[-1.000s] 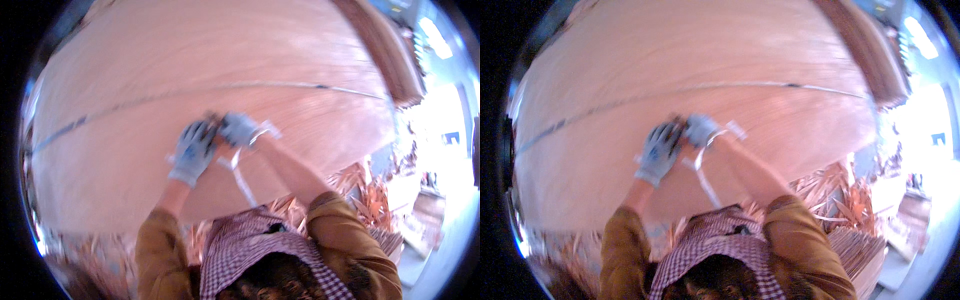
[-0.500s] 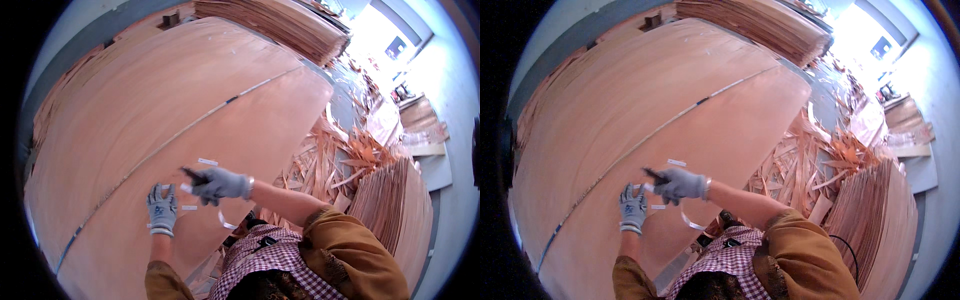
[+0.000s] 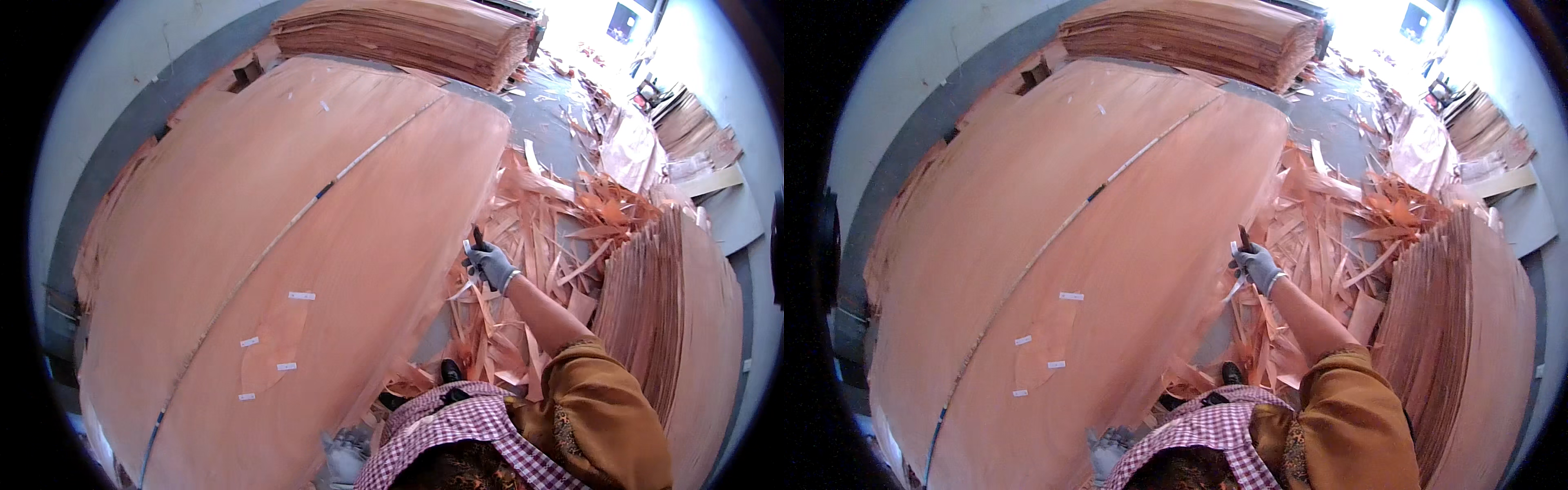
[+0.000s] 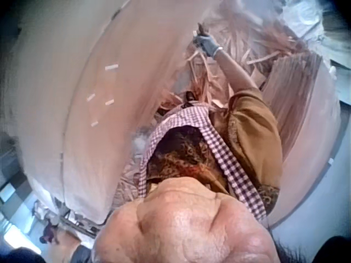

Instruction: The person cuts small pieces of wood veneer using a utility knife. They measure the veneer, apply tape as a guide, and use the knife to cut out shapes and trim excess material from the edges of a large panel.

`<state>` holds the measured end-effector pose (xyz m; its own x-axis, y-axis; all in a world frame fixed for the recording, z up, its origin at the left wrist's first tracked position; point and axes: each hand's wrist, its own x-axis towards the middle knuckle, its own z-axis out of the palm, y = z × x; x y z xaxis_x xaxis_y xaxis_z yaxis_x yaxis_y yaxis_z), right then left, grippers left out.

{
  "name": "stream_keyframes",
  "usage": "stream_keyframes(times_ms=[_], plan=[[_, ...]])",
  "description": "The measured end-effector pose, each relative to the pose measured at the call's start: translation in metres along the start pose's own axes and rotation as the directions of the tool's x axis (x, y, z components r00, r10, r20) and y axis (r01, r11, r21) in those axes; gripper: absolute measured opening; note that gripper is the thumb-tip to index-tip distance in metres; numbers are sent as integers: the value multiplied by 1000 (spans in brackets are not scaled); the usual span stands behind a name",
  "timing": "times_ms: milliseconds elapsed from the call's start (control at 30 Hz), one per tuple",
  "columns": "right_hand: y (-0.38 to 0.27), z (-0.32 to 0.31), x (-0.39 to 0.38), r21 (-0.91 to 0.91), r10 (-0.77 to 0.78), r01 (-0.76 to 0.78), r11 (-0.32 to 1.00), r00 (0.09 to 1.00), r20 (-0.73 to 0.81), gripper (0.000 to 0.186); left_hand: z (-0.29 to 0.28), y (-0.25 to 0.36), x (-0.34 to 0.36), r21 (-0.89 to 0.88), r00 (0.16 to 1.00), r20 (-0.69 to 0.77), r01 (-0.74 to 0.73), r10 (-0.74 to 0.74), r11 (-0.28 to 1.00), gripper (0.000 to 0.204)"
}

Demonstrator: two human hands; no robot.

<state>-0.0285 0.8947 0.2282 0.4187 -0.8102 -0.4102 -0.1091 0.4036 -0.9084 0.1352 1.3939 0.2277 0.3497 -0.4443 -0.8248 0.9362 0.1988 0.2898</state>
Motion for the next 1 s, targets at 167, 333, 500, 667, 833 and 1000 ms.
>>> stream_keyframes(times_ms=[167,333,500,667,833,1000], plan=[[11,44,64,174,-20,35,984,996,-90,34,-23,9,40,-134,977,-171,-150,126,980,47],[1,62,69,208,27,3,978,990,-141,37,-39,8,61,-105,962,-157,-240,222,965,39],[-8,63,65,243,93,-73,967,993,-73,27,-26,5,51,-59,927,-258,-298,274,953,36],[-15,65,60,252,70,-56,966,996,-47,20,-15,4,45,12,855,-396,-360,335,933,31],[-12,55,48,176,29,-18,984,998,-60,16,-20,9,24,59,872,-329,-364,363,929,29],[-14,44,17,29,93,-93,995,995,24,21,-24,25,-20,120,864,-355,-336,357,934,27]])
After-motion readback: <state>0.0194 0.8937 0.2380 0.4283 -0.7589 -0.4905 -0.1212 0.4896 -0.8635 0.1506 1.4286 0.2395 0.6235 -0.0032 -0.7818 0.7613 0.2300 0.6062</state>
